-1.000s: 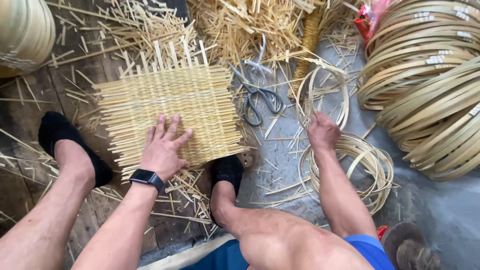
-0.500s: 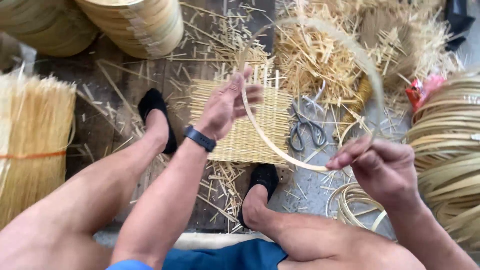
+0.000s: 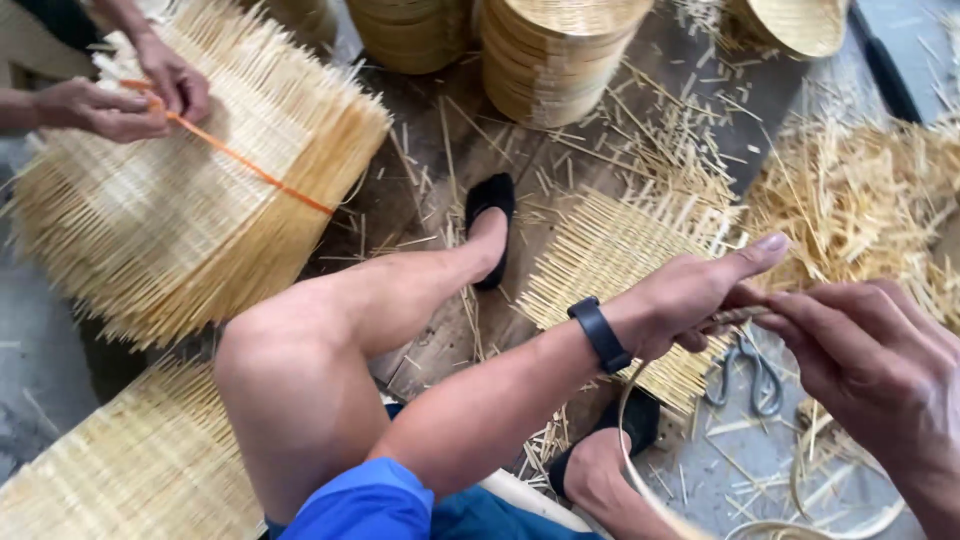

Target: Assembling and trimming circular bamboo sieves by fitting woven mats into rings and cutting excess material.

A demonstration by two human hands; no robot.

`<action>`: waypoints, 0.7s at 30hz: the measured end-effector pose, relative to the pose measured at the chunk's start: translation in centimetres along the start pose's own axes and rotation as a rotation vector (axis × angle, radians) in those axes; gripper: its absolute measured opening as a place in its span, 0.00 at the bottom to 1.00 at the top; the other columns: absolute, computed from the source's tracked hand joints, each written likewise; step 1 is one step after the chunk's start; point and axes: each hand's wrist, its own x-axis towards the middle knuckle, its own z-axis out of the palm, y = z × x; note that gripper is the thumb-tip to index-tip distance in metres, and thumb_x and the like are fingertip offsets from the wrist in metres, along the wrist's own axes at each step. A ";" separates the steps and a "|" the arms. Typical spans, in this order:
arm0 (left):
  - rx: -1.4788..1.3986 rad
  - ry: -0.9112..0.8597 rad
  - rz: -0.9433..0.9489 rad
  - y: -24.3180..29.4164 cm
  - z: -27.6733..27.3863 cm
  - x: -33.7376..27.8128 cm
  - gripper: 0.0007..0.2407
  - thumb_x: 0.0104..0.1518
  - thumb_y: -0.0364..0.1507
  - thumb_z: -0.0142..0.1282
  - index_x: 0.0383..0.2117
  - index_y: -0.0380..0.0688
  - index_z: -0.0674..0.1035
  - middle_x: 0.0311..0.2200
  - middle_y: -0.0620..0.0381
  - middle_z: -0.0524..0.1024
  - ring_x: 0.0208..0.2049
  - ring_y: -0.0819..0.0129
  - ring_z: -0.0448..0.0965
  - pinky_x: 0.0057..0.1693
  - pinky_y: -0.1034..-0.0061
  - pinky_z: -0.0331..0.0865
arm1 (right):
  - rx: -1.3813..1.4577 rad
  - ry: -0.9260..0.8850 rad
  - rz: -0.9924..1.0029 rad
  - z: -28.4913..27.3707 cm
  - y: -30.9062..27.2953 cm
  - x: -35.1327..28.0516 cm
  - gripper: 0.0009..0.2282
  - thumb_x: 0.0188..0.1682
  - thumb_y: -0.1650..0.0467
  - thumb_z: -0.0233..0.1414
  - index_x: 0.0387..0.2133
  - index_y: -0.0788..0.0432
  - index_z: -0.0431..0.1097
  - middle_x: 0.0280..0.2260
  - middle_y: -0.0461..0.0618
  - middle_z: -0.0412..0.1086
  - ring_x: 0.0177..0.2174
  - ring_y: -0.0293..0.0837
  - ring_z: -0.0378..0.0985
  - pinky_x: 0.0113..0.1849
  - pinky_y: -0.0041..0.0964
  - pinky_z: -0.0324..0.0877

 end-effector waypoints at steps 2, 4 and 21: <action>-0.142 -0.125 -0.088 -0.4 -1.0 0.2 0.33 0.50 0.63 0.44 0.21 0.41 0.79 0.19 0.62 0.66 0.16 0.80 0.59 0.19 0.81 0.51 | -0.043 -0.071 -0.023 -0.2 -1.4 1.7 0.11 0.41 0.72 0.67 0.37 0.62 0.80 0.33 0.51 0.75 0.32 0.47 0.78 0.34 0.41 0.74; -0.141 -0.201 -0.112 -1.2 -1.8 0.6 0.33 0.52 0.64 0.42 0.21 0.42 0.76 0.19 0.63 0.65 0.16 0.80 0.58 0.20 0.81 0.51 | 0.003 -0.090 -0.020 0.9 -0.6 1.2 0.10 0.43 0.72 0.66 0.38 0.61 0.80 0.34 0.50 0.75 0.32 0.46 0.78 0.33 0.39 0.74; -0.182 -0.048 -0.125 -2.9 0.4 0.1 0.33 0.57 0.65 0.24 0.07 0.54 0.60 0.09 0.66 0.54 0.10 0.75 0.50 0.18 0.74 0.45 | -0.219 -0.128 -0.007 5.5 -1.8 -1.5 0.13 0.34 0.77 0.62 0.35 0.59 0.80 0.22 0.46 0.62 0.27 0.43 0.71 0.27 0.39 0.69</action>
